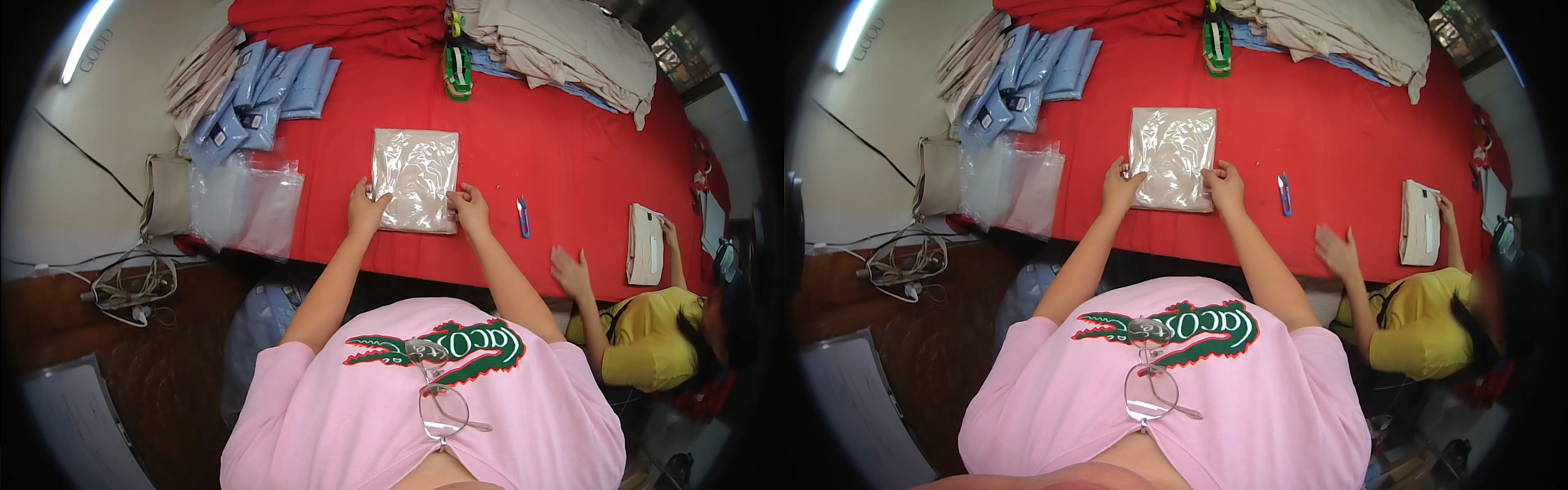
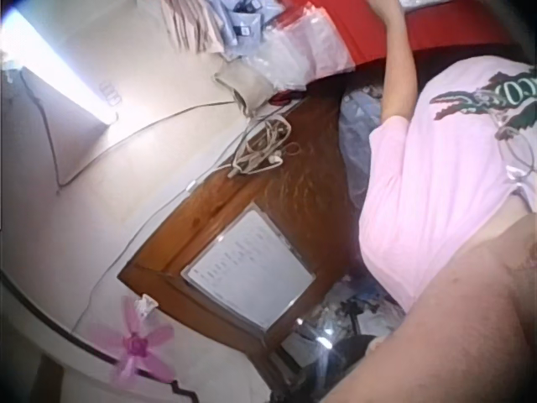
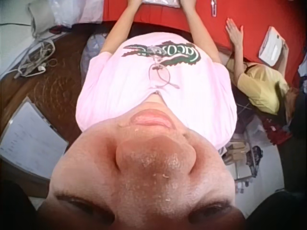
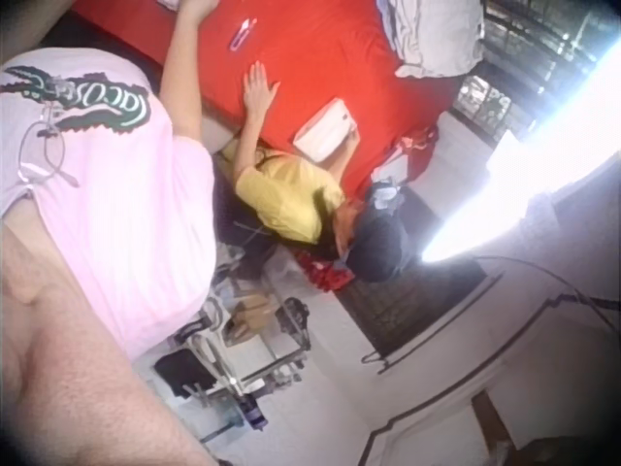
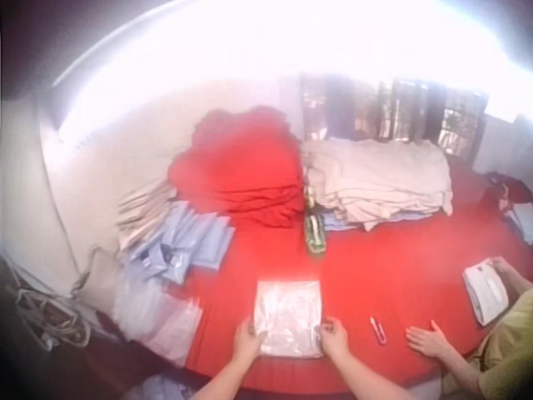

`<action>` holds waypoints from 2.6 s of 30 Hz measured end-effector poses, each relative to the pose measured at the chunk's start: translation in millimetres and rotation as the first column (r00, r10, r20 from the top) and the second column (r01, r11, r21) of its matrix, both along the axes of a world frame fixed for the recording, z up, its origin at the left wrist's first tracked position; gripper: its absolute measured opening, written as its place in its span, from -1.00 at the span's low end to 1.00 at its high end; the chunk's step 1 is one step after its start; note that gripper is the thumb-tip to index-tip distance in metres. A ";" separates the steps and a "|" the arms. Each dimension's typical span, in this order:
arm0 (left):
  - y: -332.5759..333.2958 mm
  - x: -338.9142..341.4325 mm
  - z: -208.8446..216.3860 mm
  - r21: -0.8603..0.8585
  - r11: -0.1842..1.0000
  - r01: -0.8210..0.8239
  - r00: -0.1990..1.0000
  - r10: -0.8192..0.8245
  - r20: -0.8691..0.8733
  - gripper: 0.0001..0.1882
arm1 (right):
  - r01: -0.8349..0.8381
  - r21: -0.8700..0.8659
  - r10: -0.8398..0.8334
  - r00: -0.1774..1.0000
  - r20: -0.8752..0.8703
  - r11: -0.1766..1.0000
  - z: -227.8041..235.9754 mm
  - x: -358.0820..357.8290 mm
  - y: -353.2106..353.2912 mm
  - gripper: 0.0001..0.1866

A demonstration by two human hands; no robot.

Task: The person places folded shirts into clear plastic bags, uses a small blue tool to secure or trim tags, and سپس places the bagged items into a large clear sack on the floor.

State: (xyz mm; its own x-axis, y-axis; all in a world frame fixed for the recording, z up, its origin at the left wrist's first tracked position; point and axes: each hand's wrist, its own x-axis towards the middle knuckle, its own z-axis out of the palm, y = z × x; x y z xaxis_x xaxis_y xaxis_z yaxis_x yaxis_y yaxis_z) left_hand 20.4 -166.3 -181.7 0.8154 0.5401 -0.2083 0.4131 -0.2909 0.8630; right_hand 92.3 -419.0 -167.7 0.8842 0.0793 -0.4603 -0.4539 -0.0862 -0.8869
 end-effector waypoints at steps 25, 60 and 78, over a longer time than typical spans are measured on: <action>-66.6 -141.9 5.4 -0.977 0.182 -0.108 0.994 -0.009 -0.112 -0.01 | -0.685 -0.670 0.902 0.428 -0.051 0.287 62.0 94.7 70.4 -0.29; 503.1 147.8 294.9 -0.649 0.715 0.261 0.493 0.479 0.726 -0.46 | -0.842 0.017 -0.170 -0.089 0.981 0.538 448.2 -85.1 173.6 -0.79; 713.6 257.9 146.0 -0.823 0.544 -0.166 0.516 0.759 0.397 -0.57 | -0.935 0.280 0.185 0.321 0.929 0.220 394.8 -4.8 268.5 0.09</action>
State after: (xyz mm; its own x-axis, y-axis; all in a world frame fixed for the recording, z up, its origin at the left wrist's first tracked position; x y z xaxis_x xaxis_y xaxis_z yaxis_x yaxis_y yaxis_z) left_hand 278.4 547.3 -35.8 0.5065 0.8375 -0.2052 -0.4636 0.4652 0.7541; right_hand 87.5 -150.5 227.1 0.2801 0.6220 0.7312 0.0698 0.7465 -0.6617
